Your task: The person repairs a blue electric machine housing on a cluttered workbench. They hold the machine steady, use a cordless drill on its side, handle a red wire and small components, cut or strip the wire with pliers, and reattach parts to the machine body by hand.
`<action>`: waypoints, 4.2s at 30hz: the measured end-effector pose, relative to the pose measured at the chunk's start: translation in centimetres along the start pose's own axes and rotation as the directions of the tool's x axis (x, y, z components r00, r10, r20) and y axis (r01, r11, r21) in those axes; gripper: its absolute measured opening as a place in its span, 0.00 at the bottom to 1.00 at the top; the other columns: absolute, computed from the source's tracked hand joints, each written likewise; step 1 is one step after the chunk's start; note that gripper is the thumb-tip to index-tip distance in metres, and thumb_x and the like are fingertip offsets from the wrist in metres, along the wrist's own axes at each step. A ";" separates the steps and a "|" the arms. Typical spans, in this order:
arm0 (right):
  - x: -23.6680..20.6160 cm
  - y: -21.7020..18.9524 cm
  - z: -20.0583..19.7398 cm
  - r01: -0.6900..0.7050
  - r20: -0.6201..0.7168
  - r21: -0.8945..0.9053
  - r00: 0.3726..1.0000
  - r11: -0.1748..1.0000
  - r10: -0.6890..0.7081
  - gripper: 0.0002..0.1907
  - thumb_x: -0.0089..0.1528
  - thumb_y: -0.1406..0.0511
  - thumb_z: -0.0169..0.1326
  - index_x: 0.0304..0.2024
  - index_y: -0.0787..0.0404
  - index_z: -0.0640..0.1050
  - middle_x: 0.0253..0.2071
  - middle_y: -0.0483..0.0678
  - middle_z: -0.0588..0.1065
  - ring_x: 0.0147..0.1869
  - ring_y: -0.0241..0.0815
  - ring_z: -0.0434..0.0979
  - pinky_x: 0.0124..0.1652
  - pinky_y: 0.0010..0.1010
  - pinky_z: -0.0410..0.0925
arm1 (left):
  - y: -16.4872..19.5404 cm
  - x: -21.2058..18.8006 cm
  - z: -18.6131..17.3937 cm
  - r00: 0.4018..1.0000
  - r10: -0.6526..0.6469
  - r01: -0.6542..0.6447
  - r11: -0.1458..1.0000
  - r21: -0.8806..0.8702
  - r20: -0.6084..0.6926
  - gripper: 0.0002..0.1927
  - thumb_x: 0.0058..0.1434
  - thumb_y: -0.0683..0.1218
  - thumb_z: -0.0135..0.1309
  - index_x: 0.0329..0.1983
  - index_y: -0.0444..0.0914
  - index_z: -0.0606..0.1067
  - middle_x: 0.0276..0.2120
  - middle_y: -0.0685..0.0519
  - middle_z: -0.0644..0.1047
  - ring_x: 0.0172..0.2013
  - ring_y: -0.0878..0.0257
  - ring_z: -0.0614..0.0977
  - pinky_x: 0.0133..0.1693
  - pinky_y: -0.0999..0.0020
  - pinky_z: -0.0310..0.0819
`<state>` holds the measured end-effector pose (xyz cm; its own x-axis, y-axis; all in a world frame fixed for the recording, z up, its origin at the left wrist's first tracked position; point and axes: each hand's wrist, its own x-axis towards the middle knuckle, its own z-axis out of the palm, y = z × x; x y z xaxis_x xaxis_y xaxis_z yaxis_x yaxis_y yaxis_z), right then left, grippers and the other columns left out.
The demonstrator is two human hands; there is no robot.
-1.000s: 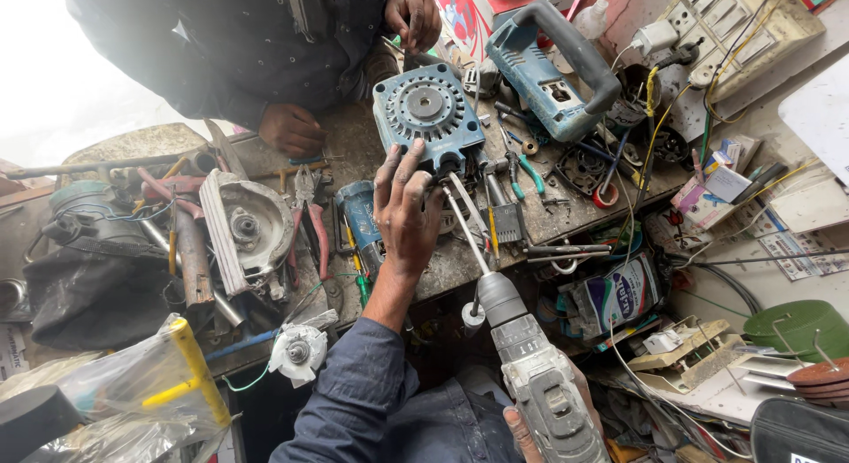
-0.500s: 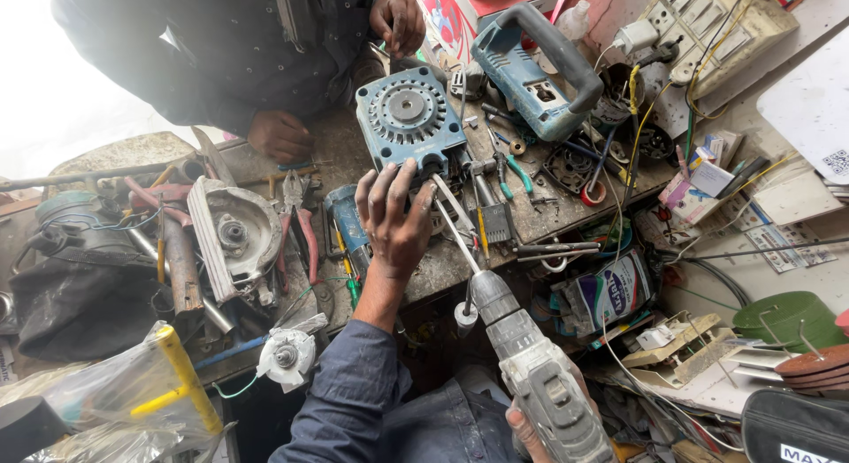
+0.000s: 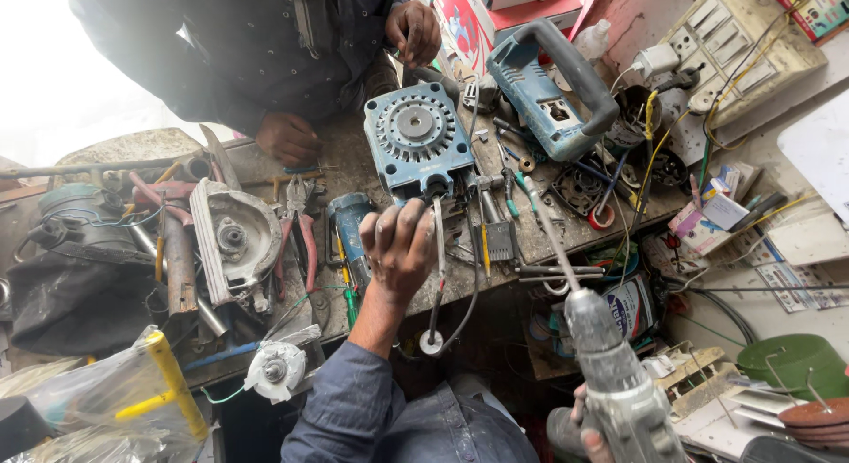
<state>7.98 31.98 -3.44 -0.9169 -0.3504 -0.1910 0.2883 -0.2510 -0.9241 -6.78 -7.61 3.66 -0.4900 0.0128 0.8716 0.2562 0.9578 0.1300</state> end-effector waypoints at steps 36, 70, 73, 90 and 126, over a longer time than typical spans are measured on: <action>25.4 -5.4 -2.4 0.230 0.357 -0.916 0.843 -0.330 -0.402 0.48 0.52 0.84 0.49 0.74 0.53 0.61 0.52 0.54 0.76 0.48 0.55 0.78 0.48 0.44 0.71 | 4.7 -0.5 2.0 0.650 -0.708 0.651 0.330 -0.683 0.278 0.12 0.60 0.35 0.63 0.30 0.35 0.70 0.29 0.54 0.77 0.31 0.74 0.77 0.33 0.77 0.73; 7.7 -2.3 5.4 0.139 -0.028 -0.944 0.869 0.299 -0.495 0.15 0.56 0.64 0.64 0.44 0.56 0.78 0.38 0.44 0.81 0.48 0.43 0.80 0.52 0.38 0.70 | -0.7 -9.8 4.2 0.557 -0.355 0.654 0.745 -0.132 0.751 0.10 0.53 0.36 0.59 0.39 0.31 0.79 0.32 0.34 0.80 0.35 0.38 0.81 0.34 0.52 0.77; 4.1 -0.8 6.8 0.111 -0.106 -0.870 0.910 0.481 -0.401 0.11 0.57 0.64 0.63 0.43 0.56 0.81 0.37 0.44 0.82 0.44 0.41 0.82 0.47 0.34 0.72 | -0.9 -8.7 2.3 0.431 -0.515 0.869 0.458 -0.187 0.741 0.09 0.59 0.39 0.59 0.42 0.31 0.80 0.30 0.39 0.82 0.33 0.46 0.82 0.34 0.57 0.77; 1.2 4.9 13.6 0.340 -0.057 -0.670 0.863 0.660 -0.501 0.41 0.53 0.66 0.65 0.65 0.72 0.64 0.46 0.51 0.81 0.48 0.43 0.83 0.50 0.33 0.74 | 0.6 -1.8 -3.3 0.403 -0.400 0.887 -0.052 -0.459 0.823 0.23 0.59 0.48 0.64 0.52 0.28 0.76 0.37 0.50 0.82 0.34 0.68 0.83 0.34 0.74 0.77; 2.4 4.7 17.3 0.334 -0.033 -0.779 0.823 0.530 -0.567 0.37 0.55 0.64 0.65 0.64 0.70 0.66 0.60 0.57 0.71 0.54 0.48 0.81 0.51 0.34 0.75 | -0.3 -3.4 0.0 0.401 -0.360 0.868 -0.144 -0.475 0.842 0.13 0.64 0.43 0.60 0.47 0.29 0.78 0.30 0.59 0.78 0.28 0.76 0.72 0.28 0.78 0.65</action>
<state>11.89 14.38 -2.48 -0.9270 -0.1164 0.3564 -0.3689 0.4533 -0.8115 -5.22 -7.95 0.65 -0.9907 -0.0979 -0.0951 -0.0664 -0.2630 0.9625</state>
